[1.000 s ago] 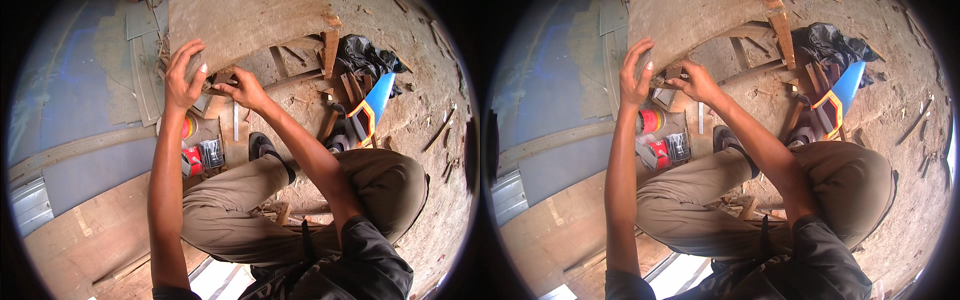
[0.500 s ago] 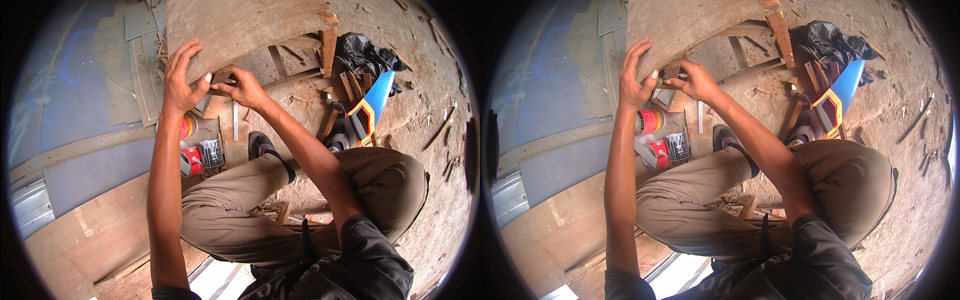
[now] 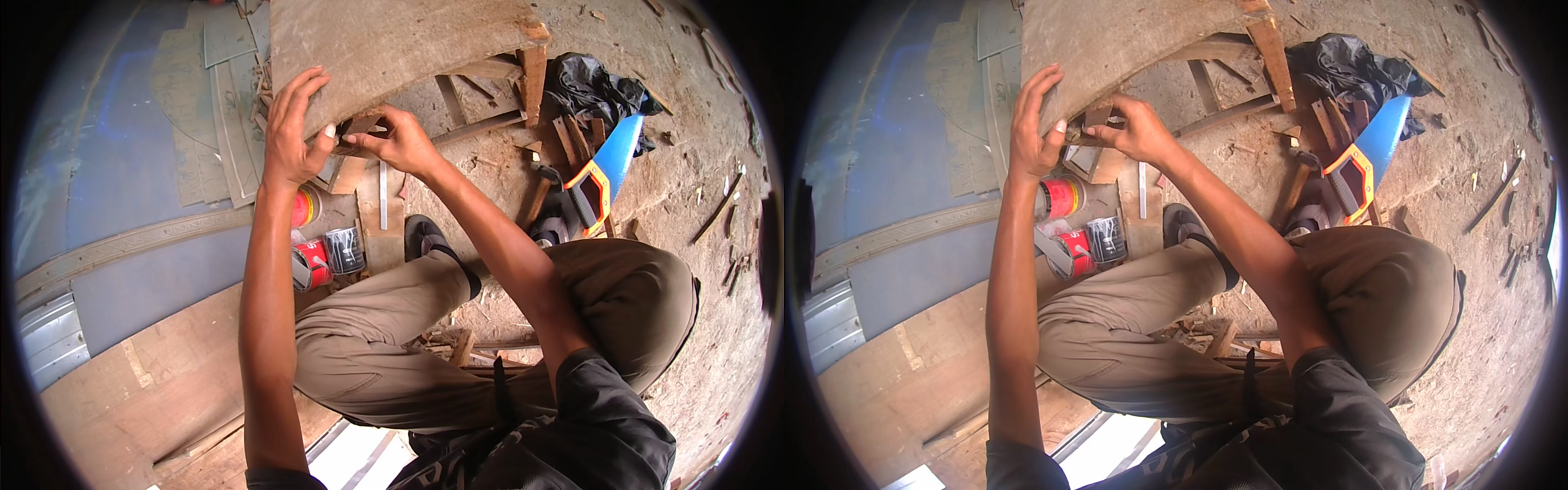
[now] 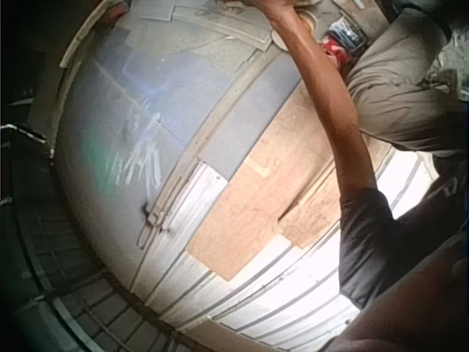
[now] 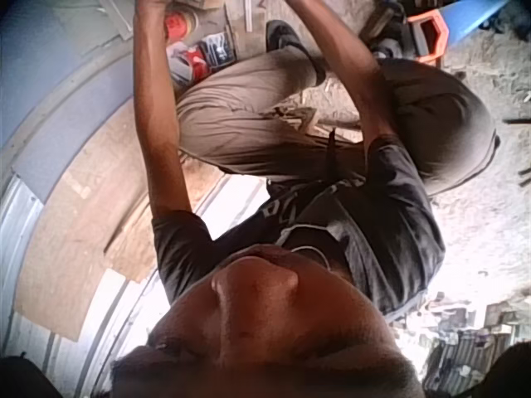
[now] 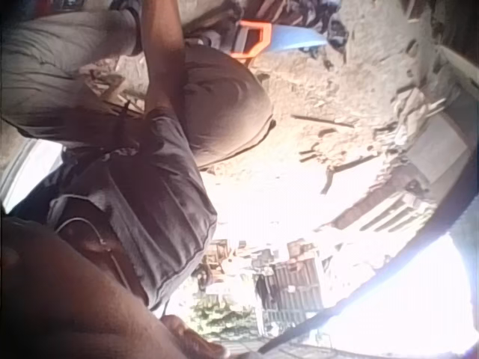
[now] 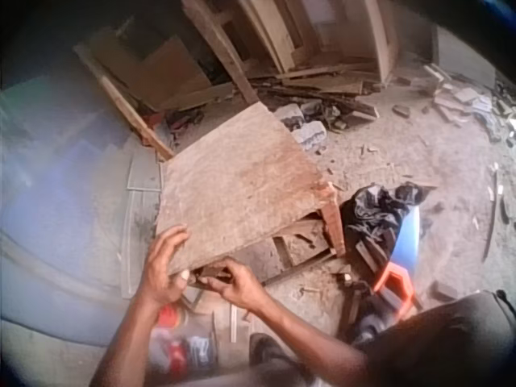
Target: The person uses a hand saw to cut a wooden plank and then hammers nails into a wooden stool to secure the plank. The person works on the floor in a cluttered workshop environment.
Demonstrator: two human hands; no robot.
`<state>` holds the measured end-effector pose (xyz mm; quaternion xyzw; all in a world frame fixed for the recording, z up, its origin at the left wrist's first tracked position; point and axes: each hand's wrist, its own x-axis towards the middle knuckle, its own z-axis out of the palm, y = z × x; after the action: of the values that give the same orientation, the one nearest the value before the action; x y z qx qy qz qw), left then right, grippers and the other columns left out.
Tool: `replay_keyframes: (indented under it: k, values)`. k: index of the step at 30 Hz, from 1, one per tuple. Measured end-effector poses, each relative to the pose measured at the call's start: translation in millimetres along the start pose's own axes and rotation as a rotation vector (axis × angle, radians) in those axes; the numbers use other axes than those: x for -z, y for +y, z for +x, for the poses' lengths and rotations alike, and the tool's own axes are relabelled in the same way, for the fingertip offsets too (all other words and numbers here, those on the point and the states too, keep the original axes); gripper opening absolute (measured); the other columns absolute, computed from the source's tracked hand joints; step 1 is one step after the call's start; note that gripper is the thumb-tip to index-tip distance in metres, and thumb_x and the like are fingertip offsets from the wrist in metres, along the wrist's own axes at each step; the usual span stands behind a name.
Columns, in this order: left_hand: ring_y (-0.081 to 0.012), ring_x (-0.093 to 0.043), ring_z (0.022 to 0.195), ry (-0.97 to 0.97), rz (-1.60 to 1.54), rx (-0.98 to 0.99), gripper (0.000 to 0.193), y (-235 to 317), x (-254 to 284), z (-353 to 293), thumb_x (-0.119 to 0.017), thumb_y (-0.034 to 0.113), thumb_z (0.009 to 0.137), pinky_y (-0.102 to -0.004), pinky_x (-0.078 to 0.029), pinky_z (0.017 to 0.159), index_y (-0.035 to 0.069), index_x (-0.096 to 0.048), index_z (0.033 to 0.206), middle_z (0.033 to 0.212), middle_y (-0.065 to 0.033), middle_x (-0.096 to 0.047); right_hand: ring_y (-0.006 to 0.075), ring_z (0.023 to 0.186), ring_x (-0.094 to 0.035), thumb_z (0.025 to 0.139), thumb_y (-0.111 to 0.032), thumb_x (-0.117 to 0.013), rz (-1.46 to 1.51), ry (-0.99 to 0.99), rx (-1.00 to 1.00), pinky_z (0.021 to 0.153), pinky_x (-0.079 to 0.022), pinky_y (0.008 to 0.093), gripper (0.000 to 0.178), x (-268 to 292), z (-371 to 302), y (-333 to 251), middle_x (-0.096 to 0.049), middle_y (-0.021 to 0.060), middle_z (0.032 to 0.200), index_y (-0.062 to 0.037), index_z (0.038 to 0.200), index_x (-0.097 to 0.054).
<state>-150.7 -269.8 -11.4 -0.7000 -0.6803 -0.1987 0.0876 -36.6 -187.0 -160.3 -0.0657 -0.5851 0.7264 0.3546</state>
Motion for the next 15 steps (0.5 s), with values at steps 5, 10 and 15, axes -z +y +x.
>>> replay_keyframes:
  k: [5,10,15]
  values:
    - [-0.0351,-0.051,0.122,0.011,-0.034,0.011,0.060,0,0,0,-0.049,0.049,0.085,-0.0452,-0.037,0.103,0.003,-0.056,0.123,0.132,-0.0166,-0.054,0.0148,0.095,-0.064,0.084,-0.006,-0.074,0.010,0.025,0.003,0.084,-0.053,0.0306,0.032,-1,-3,-4,-0.069,0.0108,0.103,0.0032,0.111,-0.060]
    - [-0.0353,-0.052,0.122,0.027,-0.069,0.027,0.058,-1,0,1,-0.048,0.046,0.085,-0.0450,-0.038,0.103,0.002,-0.058,0.121,0.130,-0.0175,-0.055,0.0148,0.098,-0.063,0.084,-0.006,-0.073,0.069,0.062,0.003,0.087,-0.052,0.0309,0.032,-8,-9,0,-0.068,0.0105,0.106,0.0026,0.113,-0.060]
    - [-0.0355,-0.052,0.121,0.034,-0.094,0.056,0.058,0,-1,1,-0.049,0.046,0.085,-0.0446,-0.038,0.103,0.001,-0.059,0.119,0.129,-0.0184,-0.056,0.0142,0.099,-0.062,0.085,-0.005,-0.073,0.113,0.056,-0.060,0.088,-0.051,0.0303,0.033,-9,-8,6,-0.068,0.0097,0.107,0.0021,0.114,-0.059]
